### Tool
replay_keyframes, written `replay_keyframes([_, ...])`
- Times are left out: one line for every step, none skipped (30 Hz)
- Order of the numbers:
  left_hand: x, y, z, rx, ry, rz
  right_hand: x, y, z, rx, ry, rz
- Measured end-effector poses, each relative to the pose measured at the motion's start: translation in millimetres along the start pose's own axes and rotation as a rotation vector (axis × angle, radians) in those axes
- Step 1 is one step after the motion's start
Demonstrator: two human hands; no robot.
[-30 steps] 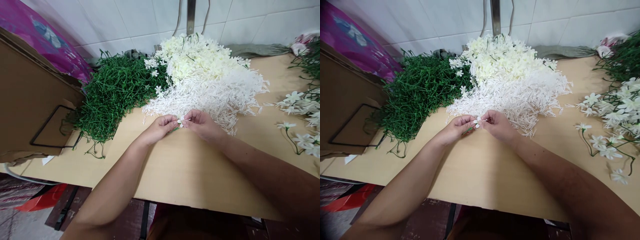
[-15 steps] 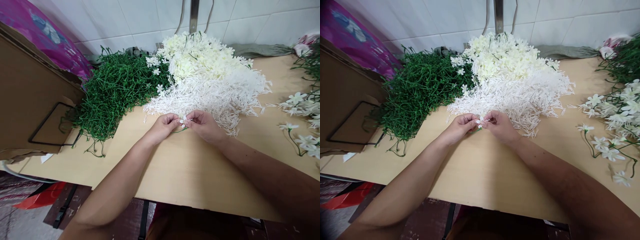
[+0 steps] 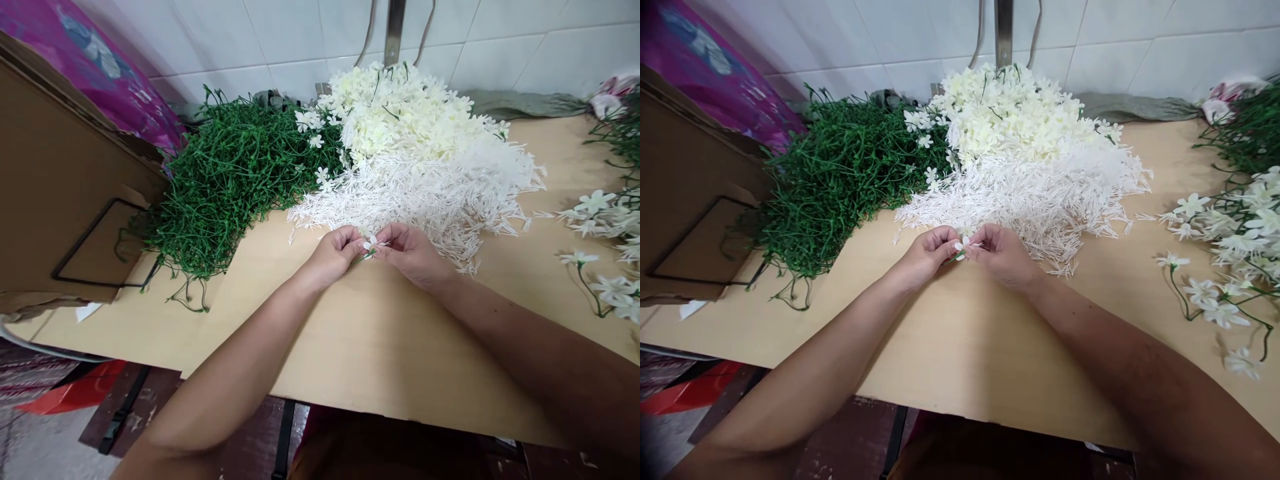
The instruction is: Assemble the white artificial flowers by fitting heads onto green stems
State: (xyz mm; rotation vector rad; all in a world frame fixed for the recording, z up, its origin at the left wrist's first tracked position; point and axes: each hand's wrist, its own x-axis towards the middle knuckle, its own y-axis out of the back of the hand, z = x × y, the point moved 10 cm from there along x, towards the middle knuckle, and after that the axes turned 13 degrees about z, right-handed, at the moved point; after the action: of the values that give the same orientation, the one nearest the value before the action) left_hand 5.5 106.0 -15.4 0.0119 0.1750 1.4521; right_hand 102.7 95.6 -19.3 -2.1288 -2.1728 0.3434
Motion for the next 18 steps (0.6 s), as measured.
replay_keyframes([0.1, 0.3, -0.8, 0.001, 0.001, 0.001, -1.1, -1.6, 1.8, 0.004, -0.016, -0.015])
replay_keyframes([0.2, 0.5, -1.5, 0.0, 0.002, 0.001, -2.2, -3.0, 3.3, 0.005, -0.03, -0.026])
replay_keyframes([0.3, 0.4, -2.3, -0.001, 0.006, -0.002, -3.0, -3.9, 4.0, 0.003, -0.037, -0.031])
replay_keyframes([0.3, -0.2, -2.8, -0.002, 0.011, -0.01, -3.2, -3.9, 4.1, -0.002, -0.037, -0.027])
replay_keyframes([0.3, -1.0, -2.8, -0.003, 0.014, -0.02, -2.9, -3.4, 3.9, -0.008, -0.034, -0.018])
replay_keyframes([0.1, -2.0, -2.3, -0.005, 0.014, -0.032, -2.3, -2.8, 3.7, -0.01, -0.031, -0.01])
replay_keyframes([0.0, -2.9, -1.2, -0.008, 0.01, -0.043, -1.4, -2.4, 3.9, -0.008, -0.032, -0.005])
replay_keyframes([-0.2, -3.9, 0.1, -0.011, 0.001, -0.055, -0.5, -2.1, 4.5, 0.0, -0.037, -0.003])
replay_keyframes([-0.4, -4.8, 1.6, -0.014, -0.011, -0.067, 0.3, -1.9, 5.4, 0.012, -0.045, -0.003])
replay_keyframes([-0.5, -5.5, 3.1, -0.016, -0.026, -0.077, 1.1, -1.7, 6.5, 0.028, -0.056, -0.004])
replay_keyframes([-0.6, -6.2, 4.2, -0.015, -0.041, -0.089, 1.9, -1.3, 7.2, 0.046, -0.064, -0.003])
replay_keyframes([-0.6, -7.0, 5.0, -0.011, -0.056, -0.101, 2.5, -0.8, 7.7, 0.059, -0.069, -0.002])
replay_keyframes([-0.6, -7.6, 5.5, -0.006, -0.072, -0.112, 2.9, -0.3, 8.2, 0.066, -0.073, -0.003])
replay_keyframes([-0.6, -8.2, 5.8, -0.001, -0.086, -0.122, 3.0, 0.0, 8.4, 0.067, -0.075, -0.006])
replay_keyframes([-0.7, -8.9, 5.9, 0.003, -0.099, -0.133, 2.8, -0.1, 8.6, 0.063, -0.076, -0.012])
replay_keyframes([-0.8, -9.5, 5.9, 0.006, -0.109, -0.143, 2.2, -0.4, 8.4, 0.058, -0.074, -0.02])
replay_keyframes([-0.9, -9.9, 5.9, 0.009, -0.118, -0.15, 1.2, -1.1, 8.1, 0.051, -0.073, -0.03])
replay_keyframes([-1.0, -10.0, 6.1, 0.012, -0.128, -0.154, -0.2, -2.2, 7.9, 0.045, -0.072, -0.042])
